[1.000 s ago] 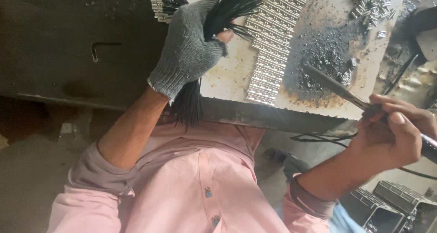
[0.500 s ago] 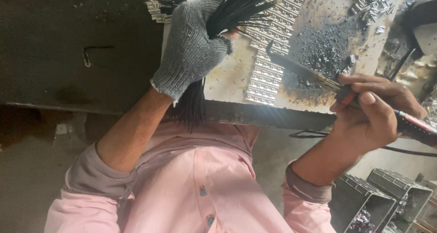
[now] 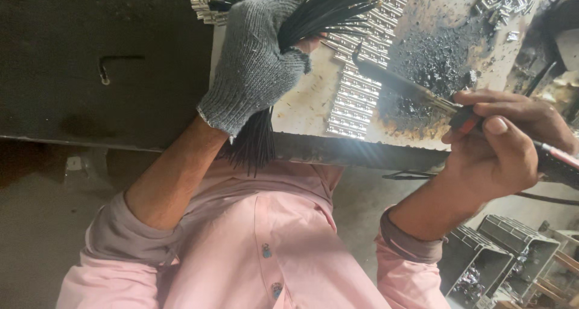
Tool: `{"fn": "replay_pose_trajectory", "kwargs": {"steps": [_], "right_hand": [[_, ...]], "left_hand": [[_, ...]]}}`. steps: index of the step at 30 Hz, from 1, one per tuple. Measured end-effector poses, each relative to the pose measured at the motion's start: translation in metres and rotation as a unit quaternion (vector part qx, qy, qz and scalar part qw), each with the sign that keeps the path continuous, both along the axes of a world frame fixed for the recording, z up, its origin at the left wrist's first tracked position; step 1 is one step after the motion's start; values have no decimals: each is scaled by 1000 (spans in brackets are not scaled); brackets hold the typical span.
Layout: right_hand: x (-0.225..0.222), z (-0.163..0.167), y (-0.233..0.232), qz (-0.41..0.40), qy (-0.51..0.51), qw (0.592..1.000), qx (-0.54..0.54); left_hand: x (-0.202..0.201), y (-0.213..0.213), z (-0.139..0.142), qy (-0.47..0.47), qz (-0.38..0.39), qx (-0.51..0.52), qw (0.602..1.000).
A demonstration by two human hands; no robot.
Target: The person holds a bundle of thin black rods in the left hand and uses a soldering iron in the right hand to apply molten solder to the rod tips. The person repeatedly dips the rod tips into the solder pool and places them on a metal grid on the work surface.
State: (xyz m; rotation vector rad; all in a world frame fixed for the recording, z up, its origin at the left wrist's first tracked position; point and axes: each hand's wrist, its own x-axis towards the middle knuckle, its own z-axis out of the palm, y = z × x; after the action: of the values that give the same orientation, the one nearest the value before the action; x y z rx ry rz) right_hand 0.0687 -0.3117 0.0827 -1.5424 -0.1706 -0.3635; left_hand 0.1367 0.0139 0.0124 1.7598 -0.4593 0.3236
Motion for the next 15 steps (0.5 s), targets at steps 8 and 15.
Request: {"fn": "replay_pose_trajectory", "kwargs": {"steps": [8,15], "right_hand": [[6,-3,7,12,0,1000,-24],[15,-8,20,6,-61,995,-73]], "left_hand": [[2,-9,-9,25,57,82,995],[1,-18,-21,-52,160,157,973]]}}
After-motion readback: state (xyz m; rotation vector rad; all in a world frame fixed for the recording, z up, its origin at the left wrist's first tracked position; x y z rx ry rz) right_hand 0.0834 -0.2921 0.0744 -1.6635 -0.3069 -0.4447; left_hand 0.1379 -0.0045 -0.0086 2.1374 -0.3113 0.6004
